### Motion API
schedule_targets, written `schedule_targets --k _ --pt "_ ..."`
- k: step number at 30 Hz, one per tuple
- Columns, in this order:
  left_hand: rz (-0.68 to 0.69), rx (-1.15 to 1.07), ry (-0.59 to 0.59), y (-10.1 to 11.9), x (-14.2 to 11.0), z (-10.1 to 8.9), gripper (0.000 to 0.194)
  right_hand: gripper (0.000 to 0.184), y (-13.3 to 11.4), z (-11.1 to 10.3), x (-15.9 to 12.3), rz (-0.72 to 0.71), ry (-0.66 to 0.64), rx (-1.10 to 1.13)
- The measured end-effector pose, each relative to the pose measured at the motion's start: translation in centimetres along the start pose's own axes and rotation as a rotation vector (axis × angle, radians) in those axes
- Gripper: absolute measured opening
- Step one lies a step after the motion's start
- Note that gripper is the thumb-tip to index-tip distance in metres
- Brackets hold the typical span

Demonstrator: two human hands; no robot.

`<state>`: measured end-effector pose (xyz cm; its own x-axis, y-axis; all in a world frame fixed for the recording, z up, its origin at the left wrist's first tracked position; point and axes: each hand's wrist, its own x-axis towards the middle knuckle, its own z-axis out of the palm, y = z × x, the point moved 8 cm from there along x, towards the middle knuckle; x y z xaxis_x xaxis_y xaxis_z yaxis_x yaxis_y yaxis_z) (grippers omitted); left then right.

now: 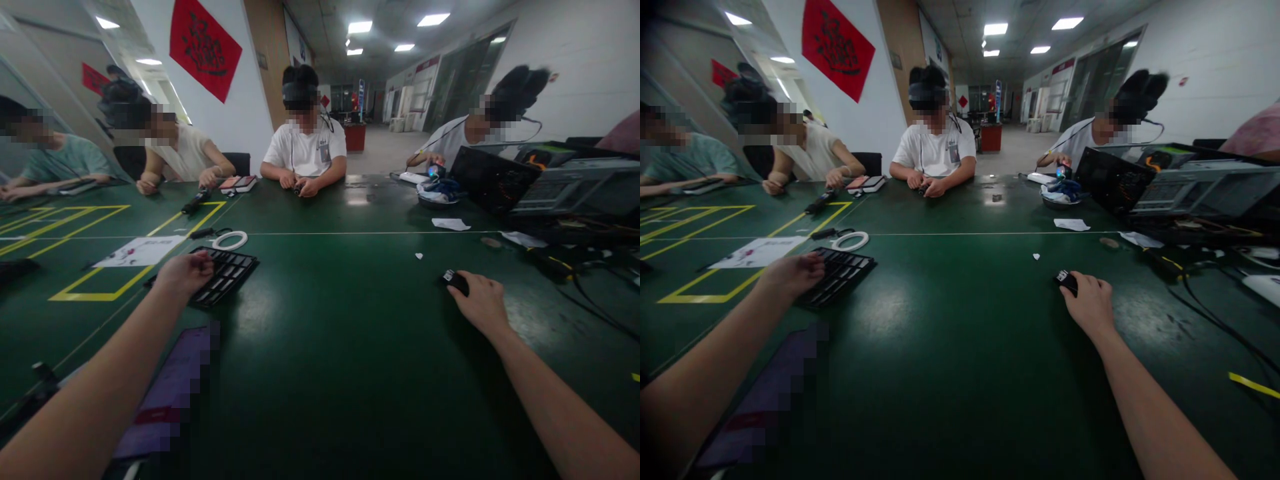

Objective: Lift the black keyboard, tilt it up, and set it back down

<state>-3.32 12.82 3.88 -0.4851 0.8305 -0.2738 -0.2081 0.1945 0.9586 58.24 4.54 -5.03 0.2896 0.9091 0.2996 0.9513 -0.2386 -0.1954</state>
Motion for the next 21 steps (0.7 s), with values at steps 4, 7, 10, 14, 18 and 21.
schedule_targets --k 4,7,10,14,18,21 --pt "0.001 0.459 0.075 0.2 1.5 -2.3 0.012 0.049 0.1 0.0 0.0 -0.007 0.015 0.003" --pt "0.116 1.23 0.035 0.7 2.8 -2.5 0.035 0.05 0.0 0.1 0.1 -0.013 0.005 -0.002" --pt "0.197 1.642 -0.057 0.3 4.1 -2.0 0.043 0.049 -0.1 0.0 0.1 -0.015 -0.006 0.001" --pt "0.254 1.789 -0.101 -0.1 4.7 -1.5 0.044 0.047 -0.2 -0.2 0.0 -0.013 0.015 0.019" --pt "0.301 1.836 -0.135 -0.2 4.0 -1.1 0.046 0.049 -0.1 -0.1 0.0 0.001 0.018 0.015" --pt "0.337 1.845 -0.144 -0.3 3.3 -0.8 0.045 0.049 0.2 -0.1 0.1 0.001 0.031 0.022"
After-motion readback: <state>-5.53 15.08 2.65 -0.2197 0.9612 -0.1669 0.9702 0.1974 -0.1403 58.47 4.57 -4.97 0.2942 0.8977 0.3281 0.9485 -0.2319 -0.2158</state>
